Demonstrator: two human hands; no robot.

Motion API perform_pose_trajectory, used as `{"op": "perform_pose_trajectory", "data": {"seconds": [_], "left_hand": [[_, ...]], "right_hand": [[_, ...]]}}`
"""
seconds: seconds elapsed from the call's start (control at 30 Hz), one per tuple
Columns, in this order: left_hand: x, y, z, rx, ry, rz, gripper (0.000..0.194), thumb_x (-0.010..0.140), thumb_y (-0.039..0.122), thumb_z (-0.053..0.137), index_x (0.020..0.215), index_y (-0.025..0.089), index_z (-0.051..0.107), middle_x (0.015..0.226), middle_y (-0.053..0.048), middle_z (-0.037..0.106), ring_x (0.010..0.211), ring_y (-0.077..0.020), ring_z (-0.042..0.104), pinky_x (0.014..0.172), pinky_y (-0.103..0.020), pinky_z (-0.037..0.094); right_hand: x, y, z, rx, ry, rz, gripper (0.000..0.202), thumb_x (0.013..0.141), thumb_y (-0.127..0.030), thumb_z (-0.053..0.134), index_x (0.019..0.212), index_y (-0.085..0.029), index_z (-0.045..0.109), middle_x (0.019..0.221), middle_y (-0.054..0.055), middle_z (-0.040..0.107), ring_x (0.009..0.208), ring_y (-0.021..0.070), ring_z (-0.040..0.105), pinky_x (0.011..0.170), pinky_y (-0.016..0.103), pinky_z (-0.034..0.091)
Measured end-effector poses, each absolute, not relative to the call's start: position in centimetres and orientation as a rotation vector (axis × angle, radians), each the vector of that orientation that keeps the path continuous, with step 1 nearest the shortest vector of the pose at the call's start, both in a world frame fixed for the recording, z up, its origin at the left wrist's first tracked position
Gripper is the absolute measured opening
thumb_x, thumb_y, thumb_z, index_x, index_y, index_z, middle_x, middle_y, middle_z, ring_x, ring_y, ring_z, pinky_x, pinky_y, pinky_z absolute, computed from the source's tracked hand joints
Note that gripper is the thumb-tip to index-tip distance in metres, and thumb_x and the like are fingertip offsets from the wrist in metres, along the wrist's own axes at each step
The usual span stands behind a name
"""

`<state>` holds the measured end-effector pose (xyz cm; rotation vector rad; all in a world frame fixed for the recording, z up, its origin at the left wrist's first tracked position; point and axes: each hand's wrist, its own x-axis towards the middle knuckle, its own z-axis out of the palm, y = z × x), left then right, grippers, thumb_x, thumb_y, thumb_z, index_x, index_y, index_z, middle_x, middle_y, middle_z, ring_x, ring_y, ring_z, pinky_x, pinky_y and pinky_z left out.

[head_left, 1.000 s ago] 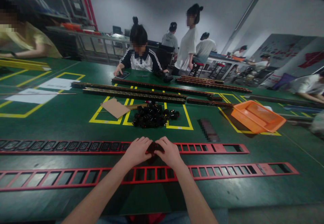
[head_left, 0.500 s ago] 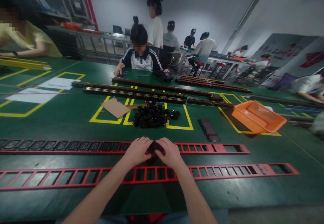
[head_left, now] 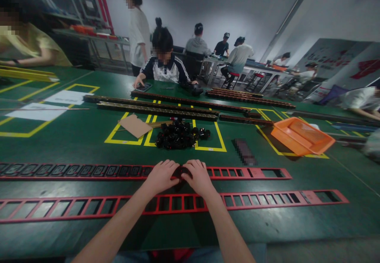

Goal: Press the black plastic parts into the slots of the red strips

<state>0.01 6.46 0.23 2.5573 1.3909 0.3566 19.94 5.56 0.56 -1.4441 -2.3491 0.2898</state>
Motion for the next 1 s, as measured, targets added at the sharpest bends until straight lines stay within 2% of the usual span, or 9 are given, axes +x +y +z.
{"op": "perform_pose_trajectory", "data": {"seconds": [0.4,0.77,0.9,1.0], "left_hand": [[0.01,6.29,0.28,2.574,1.388,0.351,0.039,0.083,0.04,0.065,0.117,0.022,0.057,0.11,-0.006,0.064,0.105,-0.0248,0.055,0.088,-0.037,0.041],[0.04,6.27,0.25,2.559,1.407,0.362,0.04,0.083,0.04,0.064,0.118,0.023,0.058,0.11,-0.006,0.064,0.104,-0.0248,0.056,0.089,-0.038,0.042],[0.02,6.14,0.49,2.557,1.441,0.381,0.043,0.085,0.051,0.059,0.118,0.023,0.059,0.112,-0.007,0.064,0.105,-0.0257,0.055,0.089,-0.039,0.041],[-0.02,6.12,0.7,2.551,1.495,0.41,0.037,0.093,0.05,0.047,0.113,0.022,0.061,0.108,-0.007,0.065,0.102,-0.0249,0.056,0.088,-0.04,0.042]], "right_hand": [[20.19,5.77,0.34,-1.41,-2.306,0.407,0.024,0.082,-0.024,0.073,0.103,-0.024,0.061,0.108,0.002,0.066,0.103,0.0214,0.055,0.087,0.037,0.04],[20.38,5.64,-0.1,-1.431,-2.243,0.385,0.02,0.089,-0.021,0.062,0.109,-0.022,0.058,0.106,0.004,0.065,0.101,0.0201,0.056,0.088,0.035,0.041],[20.42,5.64,-0.37,-1.451,-2.197,0.393,0.011,0.089,-0.017,0.059,0.099,-0.021,0.058,0.099,0.004,0.064,0.096,0.0202,0.057,0.084,0.034,0.042],[20.38,5.69,-0.42,-1.455,-2.193,0.378,0.011,0.088,-0.016,0.059,0.097,-0.022,0.058,0.098,0.004,0.064,0.096,0.0205,0.057,0.084,0.034,0.042]]}}
